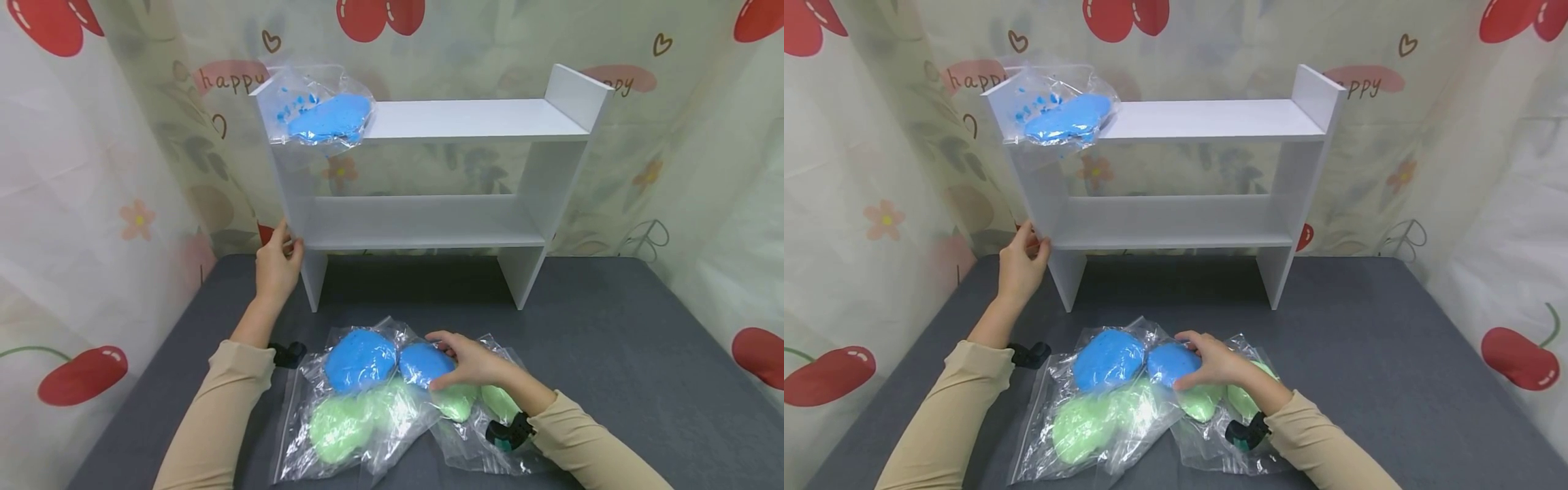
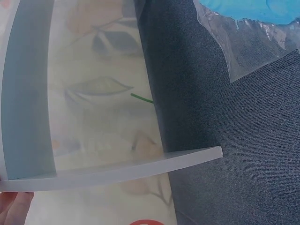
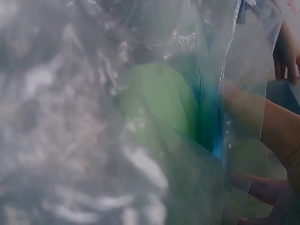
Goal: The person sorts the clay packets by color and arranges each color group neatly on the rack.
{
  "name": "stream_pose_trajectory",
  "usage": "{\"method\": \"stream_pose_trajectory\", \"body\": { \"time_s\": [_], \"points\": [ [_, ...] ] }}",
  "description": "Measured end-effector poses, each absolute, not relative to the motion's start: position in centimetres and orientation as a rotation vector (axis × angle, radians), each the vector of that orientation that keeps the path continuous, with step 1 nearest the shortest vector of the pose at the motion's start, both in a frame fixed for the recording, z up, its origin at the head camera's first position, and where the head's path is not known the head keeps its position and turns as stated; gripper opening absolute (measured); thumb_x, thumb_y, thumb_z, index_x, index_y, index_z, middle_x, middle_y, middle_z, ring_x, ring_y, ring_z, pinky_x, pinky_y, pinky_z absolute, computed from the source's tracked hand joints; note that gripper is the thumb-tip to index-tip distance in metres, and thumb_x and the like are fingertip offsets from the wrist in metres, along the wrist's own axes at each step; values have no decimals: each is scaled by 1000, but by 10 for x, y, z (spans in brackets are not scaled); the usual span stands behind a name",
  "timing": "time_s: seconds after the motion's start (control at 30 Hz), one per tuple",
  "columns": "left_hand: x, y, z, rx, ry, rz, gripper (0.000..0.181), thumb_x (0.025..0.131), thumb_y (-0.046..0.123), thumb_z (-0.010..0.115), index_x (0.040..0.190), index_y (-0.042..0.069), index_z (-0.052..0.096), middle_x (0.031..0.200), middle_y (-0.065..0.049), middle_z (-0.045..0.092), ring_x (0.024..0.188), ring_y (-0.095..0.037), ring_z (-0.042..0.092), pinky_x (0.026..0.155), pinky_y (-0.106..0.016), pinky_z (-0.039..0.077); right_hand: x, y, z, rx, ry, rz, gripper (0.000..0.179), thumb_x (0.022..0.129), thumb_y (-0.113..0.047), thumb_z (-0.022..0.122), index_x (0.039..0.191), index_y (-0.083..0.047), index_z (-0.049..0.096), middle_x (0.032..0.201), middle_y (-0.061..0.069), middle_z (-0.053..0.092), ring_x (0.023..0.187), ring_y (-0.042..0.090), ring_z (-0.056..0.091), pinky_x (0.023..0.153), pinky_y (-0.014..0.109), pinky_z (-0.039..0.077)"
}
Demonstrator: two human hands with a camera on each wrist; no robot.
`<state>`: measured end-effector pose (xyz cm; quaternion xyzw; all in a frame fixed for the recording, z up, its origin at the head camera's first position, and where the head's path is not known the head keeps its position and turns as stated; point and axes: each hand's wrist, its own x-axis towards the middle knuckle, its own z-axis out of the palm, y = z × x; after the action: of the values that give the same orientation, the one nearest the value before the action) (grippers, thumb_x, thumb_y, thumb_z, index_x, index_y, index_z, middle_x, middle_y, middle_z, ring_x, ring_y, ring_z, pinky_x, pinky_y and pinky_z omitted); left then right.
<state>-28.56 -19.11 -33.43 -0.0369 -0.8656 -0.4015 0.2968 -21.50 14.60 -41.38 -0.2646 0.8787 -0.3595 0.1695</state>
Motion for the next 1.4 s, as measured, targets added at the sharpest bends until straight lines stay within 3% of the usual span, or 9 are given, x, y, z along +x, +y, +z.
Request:
{"method": "stream_pose_trajectory", "body": {
  "time_s": [0.73,0.97,1.1,1.4],
  "points": [
    [-284,-191,-334,-94,-2321,-1071,49,93,9,53,141,11,41,120,-25,61,100,-38,66,79,-46,55,-216,146,-414,-640,2594,-971,79,68,-25,83,134,-7,44,103,10,60,88,17,53,74,32,47],
    [-284,-191,-334,-91,-2325,-1059,50,94,11,52,142,14,40,120,-25,61,99,-37,66,78,-47,55,-218,152,-414,-692,2561,-1041,66,73,-21,80,130,-8,49,94,6,58,82,15,52,71,28,46],
    [-285,-191,-335,-103,-2306,-1056,49,94,11,53,141,14,41,118,-25,62,97,-37,66,78,-47,55,-221,155,-414,-748,2549,-1066,52,77,-20,76,124,-9,56,85,4,56,73,11,47,63,23,42],
    [-285,-190,-334,-98,-2308,-1062,49,93,10,53,141,12,42,119,-25,62,99,-37,66,79,-47,55,-222,163,-409,-794,2490,-1187,39,81,-16,71,118,-6,61,91,9,63,71,6,53,60,21,48]
  ]
}}
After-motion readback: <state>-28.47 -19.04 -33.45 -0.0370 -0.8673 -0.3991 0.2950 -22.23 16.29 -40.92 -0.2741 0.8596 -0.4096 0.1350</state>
